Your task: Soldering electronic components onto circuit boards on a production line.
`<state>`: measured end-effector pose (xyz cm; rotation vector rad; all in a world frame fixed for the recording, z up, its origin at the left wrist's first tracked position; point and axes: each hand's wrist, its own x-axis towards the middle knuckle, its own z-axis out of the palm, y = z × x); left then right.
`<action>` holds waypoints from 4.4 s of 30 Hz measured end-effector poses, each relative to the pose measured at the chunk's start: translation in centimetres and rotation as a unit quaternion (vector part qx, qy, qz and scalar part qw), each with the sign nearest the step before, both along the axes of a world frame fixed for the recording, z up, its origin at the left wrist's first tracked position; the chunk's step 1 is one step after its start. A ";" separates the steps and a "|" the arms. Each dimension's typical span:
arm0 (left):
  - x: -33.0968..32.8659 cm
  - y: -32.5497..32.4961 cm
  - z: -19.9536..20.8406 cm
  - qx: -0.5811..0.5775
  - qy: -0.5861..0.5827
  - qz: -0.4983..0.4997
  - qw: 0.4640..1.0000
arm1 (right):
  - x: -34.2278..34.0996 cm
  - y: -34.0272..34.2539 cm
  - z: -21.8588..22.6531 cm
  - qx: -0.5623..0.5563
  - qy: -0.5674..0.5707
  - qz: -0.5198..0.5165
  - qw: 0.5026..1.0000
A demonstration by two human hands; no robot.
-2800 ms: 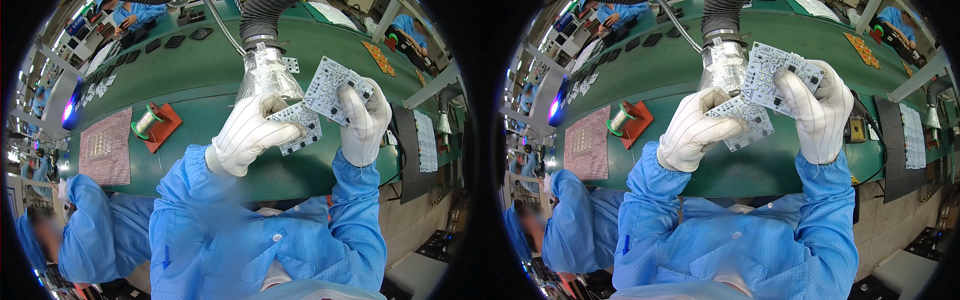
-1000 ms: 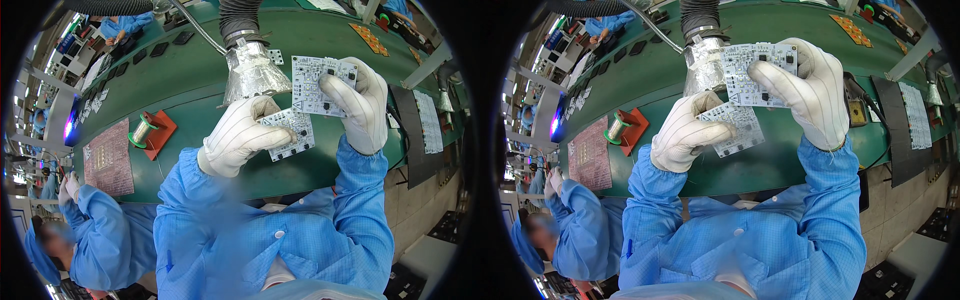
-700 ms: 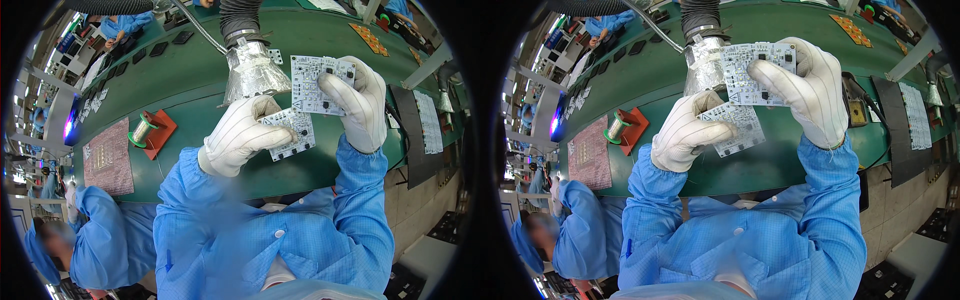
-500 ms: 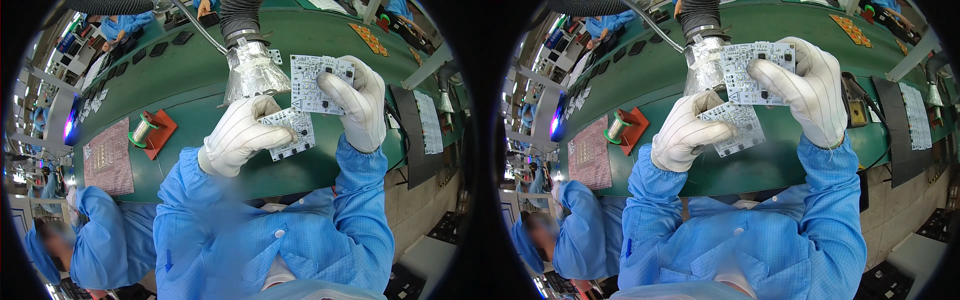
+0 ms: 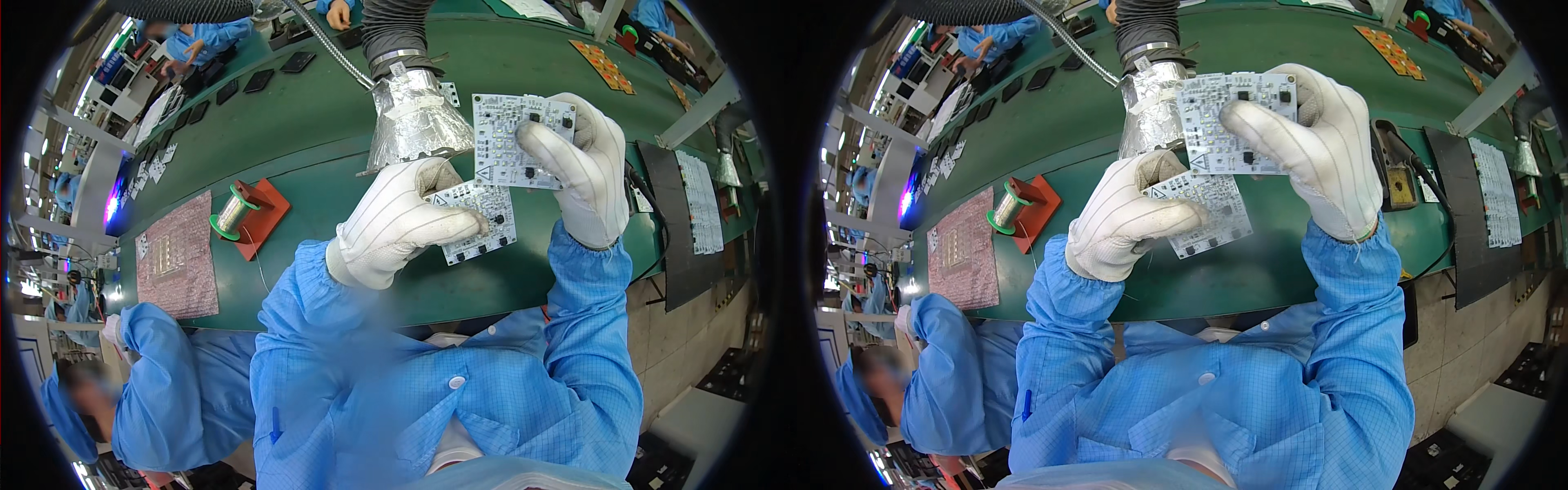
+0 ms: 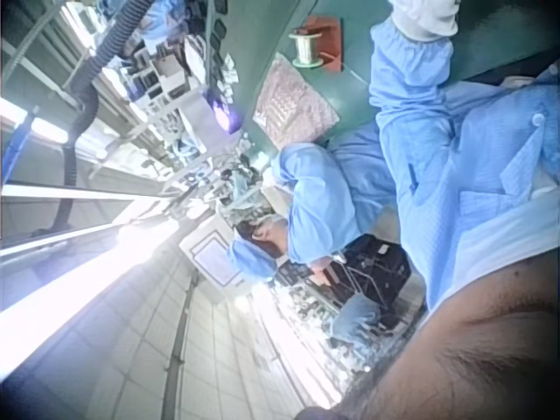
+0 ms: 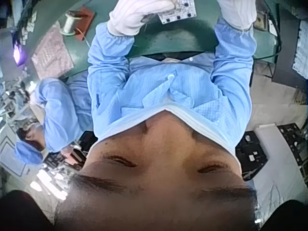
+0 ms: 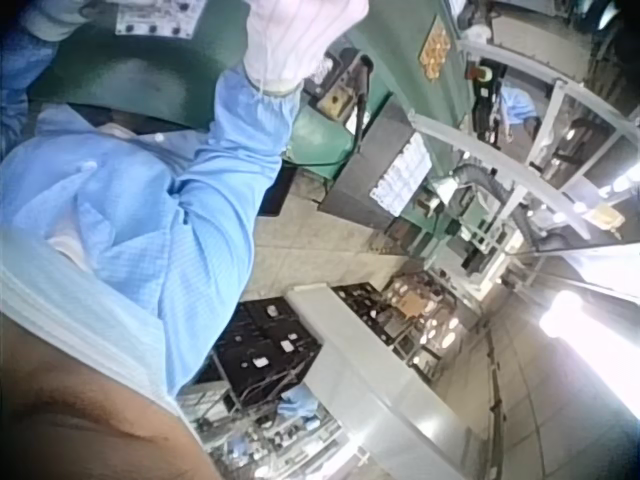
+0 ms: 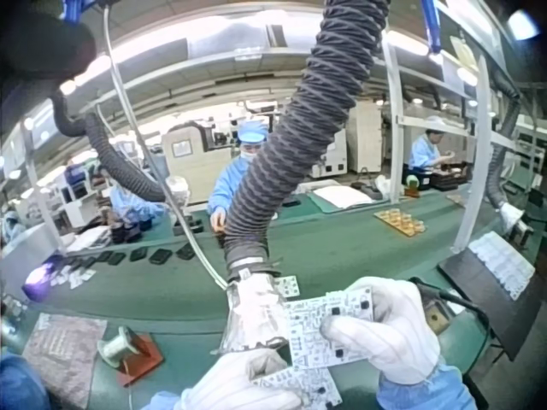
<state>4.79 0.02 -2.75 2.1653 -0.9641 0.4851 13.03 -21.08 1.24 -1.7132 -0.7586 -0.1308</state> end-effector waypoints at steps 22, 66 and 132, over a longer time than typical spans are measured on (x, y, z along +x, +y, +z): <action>0.2 -0.1 0.0 0.010 -0.010 0.010 1.000 | -0.4 -0.3 0.6 -0.025 -0.049 -0.019 0.998; 10.9 15.9 -12.9 -0.379 0.239 0.512 0.733 | 18.8 4.2 -16.4 -0.045 0.215 -0.180 0.959; 14.8 15.1 -13.0 0.037 0.166 0.680 0.713 | 38.3 -3.7 -12.2 -0.589 -0.053 -0.505 0.629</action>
